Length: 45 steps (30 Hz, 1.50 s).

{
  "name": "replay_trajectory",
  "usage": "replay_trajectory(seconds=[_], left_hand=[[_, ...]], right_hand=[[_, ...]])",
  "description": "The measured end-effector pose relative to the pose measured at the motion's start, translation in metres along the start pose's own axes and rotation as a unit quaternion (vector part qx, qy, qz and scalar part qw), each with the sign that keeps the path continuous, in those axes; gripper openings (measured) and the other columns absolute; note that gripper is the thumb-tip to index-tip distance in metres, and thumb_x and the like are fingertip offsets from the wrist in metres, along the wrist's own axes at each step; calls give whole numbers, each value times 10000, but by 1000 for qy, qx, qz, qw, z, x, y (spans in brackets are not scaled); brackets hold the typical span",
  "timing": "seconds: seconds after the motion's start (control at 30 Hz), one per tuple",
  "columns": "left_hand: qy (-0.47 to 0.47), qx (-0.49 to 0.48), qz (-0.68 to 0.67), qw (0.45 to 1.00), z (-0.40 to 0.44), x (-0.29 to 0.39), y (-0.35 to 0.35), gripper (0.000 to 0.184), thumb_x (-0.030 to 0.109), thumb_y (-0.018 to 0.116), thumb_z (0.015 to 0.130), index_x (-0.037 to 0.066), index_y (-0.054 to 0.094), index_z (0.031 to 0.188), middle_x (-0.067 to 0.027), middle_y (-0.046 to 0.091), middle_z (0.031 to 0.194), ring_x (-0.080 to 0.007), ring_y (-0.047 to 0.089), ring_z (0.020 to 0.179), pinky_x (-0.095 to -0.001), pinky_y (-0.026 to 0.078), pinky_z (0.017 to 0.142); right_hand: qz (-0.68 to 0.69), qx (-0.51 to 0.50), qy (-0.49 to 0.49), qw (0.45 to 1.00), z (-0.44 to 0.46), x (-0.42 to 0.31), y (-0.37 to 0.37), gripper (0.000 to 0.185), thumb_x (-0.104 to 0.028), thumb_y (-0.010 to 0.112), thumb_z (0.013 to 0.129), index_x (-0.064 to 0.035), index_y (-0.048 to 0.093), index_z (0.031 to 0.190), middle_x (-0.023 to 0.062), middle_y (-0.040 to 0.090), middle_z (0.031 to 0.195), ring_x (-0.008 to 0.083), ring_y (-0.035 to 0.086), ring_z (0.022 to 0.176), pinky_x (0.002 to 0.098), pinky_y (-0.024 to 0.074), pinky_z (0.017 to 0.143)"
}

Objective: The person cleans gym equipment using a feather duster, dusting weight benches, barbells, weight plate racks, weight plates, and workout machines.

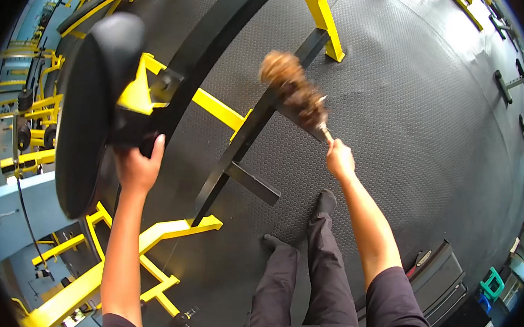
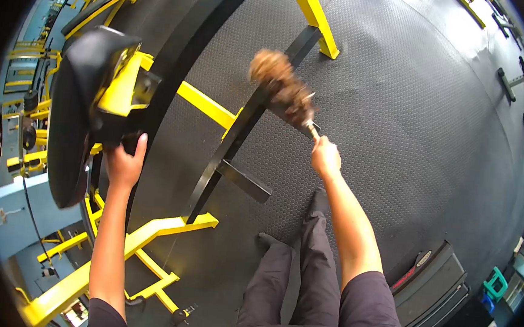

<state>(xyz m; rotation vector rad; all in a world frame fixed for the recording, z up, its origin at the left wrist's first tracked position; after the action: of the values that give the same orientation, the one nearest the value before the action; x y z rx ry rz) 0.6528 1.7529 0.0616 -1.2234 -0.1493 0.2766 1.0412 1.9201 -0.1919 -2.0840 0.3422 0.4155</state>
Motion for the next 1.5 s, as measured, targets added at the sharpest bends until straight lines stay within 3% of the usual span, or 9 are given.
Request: replay_trajectory(seconds=[0.07,0.13,0.27,0.53,0.67,0.93,1.13,1.23,1.5], left_hand=[[-41,-36,49,997,-16,-21,20,494,409,743,835,-48,630,984,-257,641,986,-427,601,974,-473,472,895],[-265,-176,75,945,0,13,6,420,355,737,843,-27,667,1000,-220,686,998,-407,649,936,-462,485,897],[-29,-42,21,998,-9,-5,16,407,247,734,856,-41,607,1113,-214,667,1049,-374,645,956,-440,485,891],[-75,-83,-43,993,-16,-13,11,344,177,698,880,-46,572,1110,-165,647,985,-295,638,881,-392,502,833],[-148,-170,-47,973,-29,-31,11,402,199,708,875,-53,573,1157,-194,659,1043,-344,646,943,-420,499,869],[-111,-145,-25,983,-14,-13,10,394,256,715,867,-20,617,1131,-193,666,1060,-372,642,992,-437,487,910],[-103,-117,1,988,-9,-4,13,331,287,698,874,-12,665,1011,-189,703,940,-370,676,860,-425,528,805],[-66,-54,1,996,-4,-2,17,349,320,699,871,-11,679,979,-193,706,922,-377,682,844,-430,535,788],[-202,-171,98,959,-10,2,12,461,450,659,878,-6,705,929,-219,708,862,-393,693,785,-455,553,699]], right_hand=[[78,54,14,995,44,15,12,405,-383,406,1022,-13,559,967,291,661,853,479,647,821,563,511,739],[71,47,-8,996,71,20,29,405,-394,406,1021,-18,548,969,288,659,850,479,646,811,564,509,731],[22,-173,-98,980,81,5,89,378,-406,417,1016,-53,551,1010,252,675,869,470,649,819,555,510,739],[164,-176,-42,970,65,-58,168,363,-403,446,1005,-65,570,962,241,673,852,450,652,830,546,506,730],[74,-184,-104,975,15,-21,142,323,-383,467,997,-74,538,940,237,658,820,463,633,787,546,494,677],[135,-40,140,980,-33,73,28,332,-368,478,996,-64,581,913,250,657,780,465,640,755,550,492,647],[-43,-59,-25,997,32,53,-77,369,-361,553,951,-26,667,844,229,679,803,422,678,768,511,546,700],[-139,-101,0,985,60,36,-121,339,-327,560,939,-36,730,901,208,707,866,377,705,806,469,564,717],[-136,-119,94,979,-41,54,-140,375,-329,518,969,-18,715,900,210,706,859,375,709,808,462,570,730]])
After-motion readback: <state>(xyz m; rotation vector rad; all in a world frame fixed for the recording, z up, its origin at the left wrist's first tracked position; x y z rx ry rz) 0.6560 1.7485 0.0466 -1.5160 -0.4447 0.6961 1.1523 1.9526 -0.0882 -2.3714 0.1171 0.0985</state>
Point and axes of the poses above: each hand's wrist, its own z-axis towards the middle knuckle, its own y-axis out of the palm, x = y × z, the point moved 1 cm from there along z, towards the middle knuckle
